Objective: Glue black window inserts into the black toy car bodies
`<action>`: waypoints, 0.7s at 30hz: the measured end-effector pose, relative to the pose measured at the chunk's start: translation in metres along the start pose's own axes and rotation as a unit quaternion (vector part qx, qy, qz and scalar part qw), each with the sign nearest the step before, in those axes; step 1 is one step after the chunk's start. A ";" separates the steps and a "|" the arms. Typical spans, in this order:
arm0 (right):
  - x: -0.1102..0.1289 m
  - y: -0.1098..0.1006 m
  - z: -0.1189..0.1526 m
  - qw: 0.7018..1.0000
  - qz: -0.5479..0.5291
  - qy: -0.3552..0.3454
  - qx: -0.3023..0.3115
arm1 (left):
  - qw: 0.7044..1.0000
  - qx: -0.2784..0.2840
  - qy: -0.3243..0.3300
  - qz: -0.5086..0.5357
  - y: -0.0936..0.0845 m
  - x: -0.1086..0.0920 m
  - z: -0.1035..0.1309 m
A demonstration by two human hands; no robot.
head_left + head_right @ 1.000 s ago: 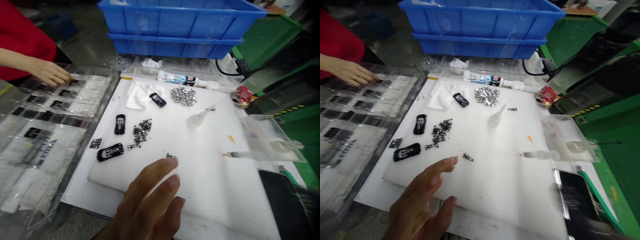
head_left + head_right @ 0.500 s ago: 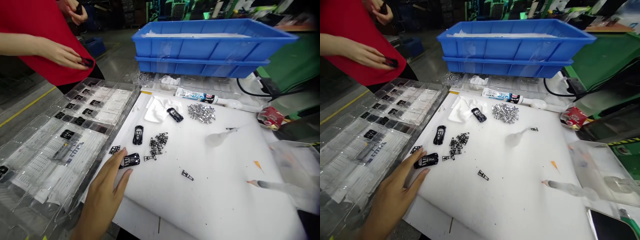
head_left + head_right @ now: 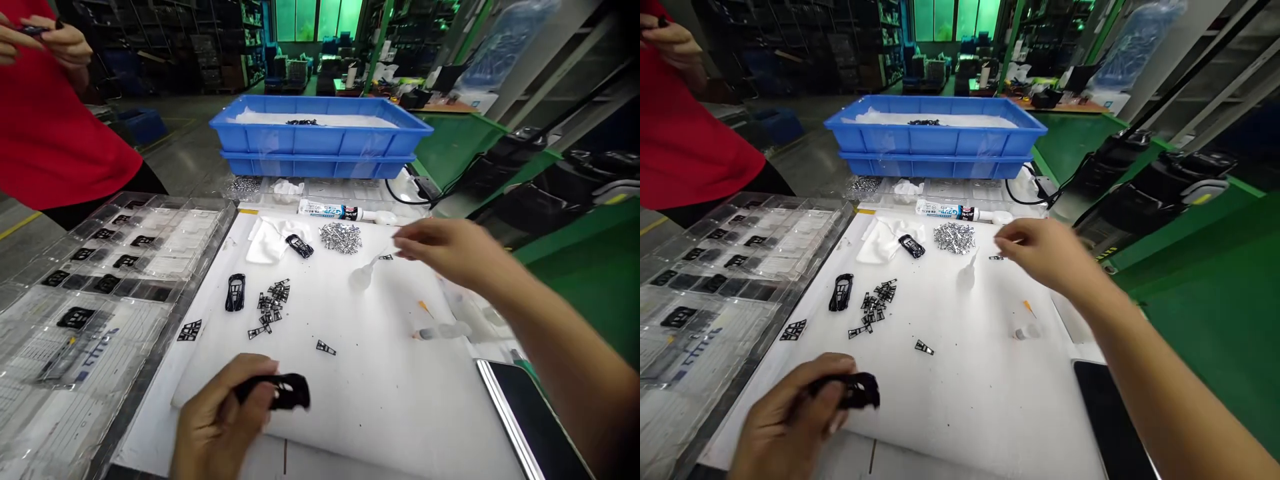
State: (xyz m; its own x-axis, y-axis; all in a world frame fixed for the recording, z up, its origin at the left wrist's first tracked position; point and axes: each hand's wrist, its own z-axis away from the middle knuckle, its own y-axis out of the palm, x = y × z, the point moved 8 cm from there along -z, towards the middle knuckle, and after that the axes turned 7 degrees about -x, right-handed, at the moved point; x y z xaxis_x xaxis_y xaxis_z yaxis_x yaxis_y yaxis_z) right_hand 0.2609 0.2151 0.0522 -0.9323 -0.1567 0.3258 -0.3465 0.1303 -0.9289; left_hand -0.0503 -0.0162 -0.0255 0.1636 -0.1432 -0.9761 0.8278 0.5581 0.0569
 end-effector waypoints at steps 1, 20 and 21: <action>0.003 0.013 -0.011 0.999 0.018 -0.003 0.036 | 0.999 0.031 -0.033 0.030 0.017 0.004 0.001; 0.019 -0.018 -0.007 0.999 0.036 0.016 -0.003 | 0.939 0.248 -0.194 0.140 0.092 0.033 0.019; 0.020 -0.037 0.012 0.999 0.014 0.026 -0.045 | 0.943 0.248 -0.181 0.125 0.091 0.031 0.019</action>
State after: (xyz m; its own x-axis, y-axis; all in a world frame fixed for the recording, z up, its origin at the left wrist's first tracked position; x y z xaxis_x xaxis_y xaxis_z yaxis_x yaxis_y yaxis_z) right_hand 0.2560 0.1951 0.0907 -0.9448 -0.1016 0.3115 -0.3267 0.2216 -0.9188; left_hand 0.0402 0.0151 -0.0462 0.4860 -0.3773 -0.7884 0.8733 0.1728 0.4556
